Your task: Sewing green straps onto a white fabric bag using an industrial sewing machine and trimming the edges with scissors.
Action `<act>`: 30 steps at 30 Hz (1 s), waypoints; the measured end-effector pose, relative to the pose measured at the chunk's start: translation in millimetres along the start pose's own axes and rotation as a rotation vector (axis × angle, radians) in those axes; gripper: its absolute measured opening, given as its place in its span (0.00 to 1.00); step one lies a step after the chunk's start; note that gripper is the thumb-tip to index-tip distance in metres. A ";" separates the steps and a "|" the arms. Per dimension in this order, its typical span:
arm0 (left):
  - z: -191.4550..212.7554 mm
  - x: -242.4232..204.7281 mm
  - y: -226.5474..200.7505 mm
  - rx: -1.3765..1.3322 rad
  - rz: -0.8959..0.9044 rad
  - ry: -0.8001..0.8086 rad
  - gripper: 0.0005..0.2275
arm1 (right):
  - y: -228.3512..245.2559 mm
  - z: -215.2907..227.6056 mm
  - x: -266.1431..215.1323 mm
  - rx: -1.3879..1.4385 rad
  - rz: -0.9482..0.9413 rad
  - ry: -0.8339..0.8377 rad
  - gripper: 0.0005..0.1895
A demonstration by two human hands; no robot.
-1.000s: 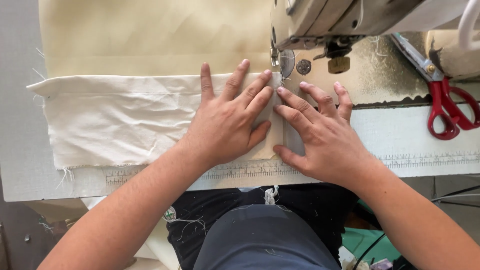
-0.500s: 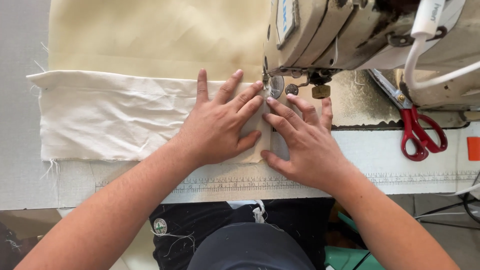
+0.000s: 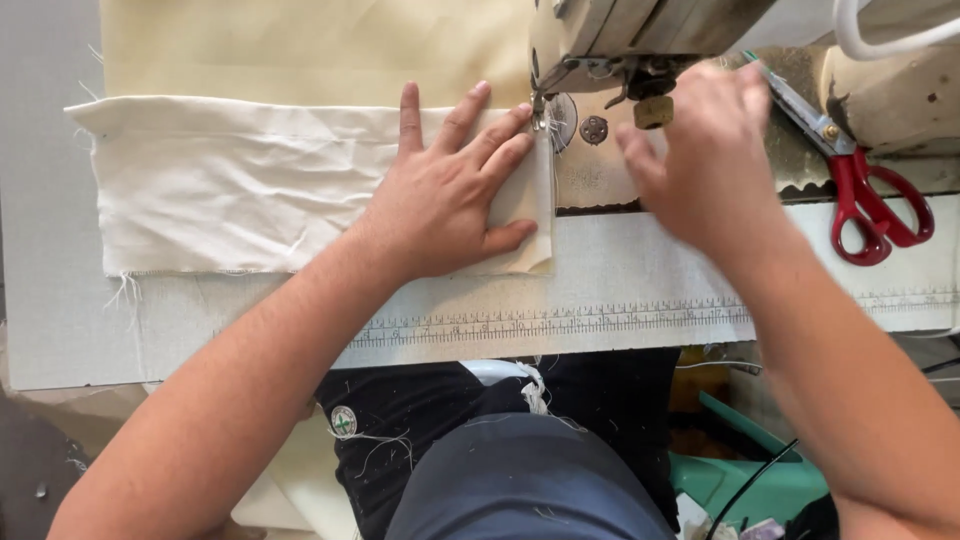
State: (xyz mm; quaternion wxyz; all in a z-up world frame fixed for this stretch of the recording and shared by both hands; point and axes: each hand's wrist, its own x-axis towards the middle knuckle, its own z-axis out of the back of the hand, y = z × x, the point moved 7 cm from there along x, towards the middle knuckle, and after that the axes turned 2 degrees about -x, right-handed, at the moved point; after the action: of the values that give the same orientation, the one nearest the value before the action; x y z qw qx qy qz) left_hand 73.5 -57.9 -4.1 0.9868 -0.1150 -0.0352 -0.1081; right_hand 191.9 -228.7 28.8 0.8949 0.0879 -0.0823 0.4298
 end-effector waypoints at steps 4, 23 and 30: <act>-1.0 0.6 1.5 -0.008 -0.005 -0.013 0.39 | 63.3 11.9 -58.3 0.109 0.374 -0.047 0.11; 2.8 -3.8 1.0 -0.043 -0.051 -0.145 0.34 | 75.4 5.8 -67.5 0.311 0.410 0.019 0.19; -0.1 -0.7 2.9 -0.052 -0.027 -0.025 0.42 | 98.0 29.4 -82.1 -0.024 0.634 -0.237 0.09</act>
State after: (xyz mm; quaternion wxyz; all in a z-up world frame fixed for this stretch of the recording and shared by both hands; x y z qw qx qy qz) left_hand 73.4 -55.1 -4.9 0.9815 -0.1412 -0.0462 -0.1209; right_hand 62.3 -237.0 47.6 0.7020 0.0967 -0.2140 0.6724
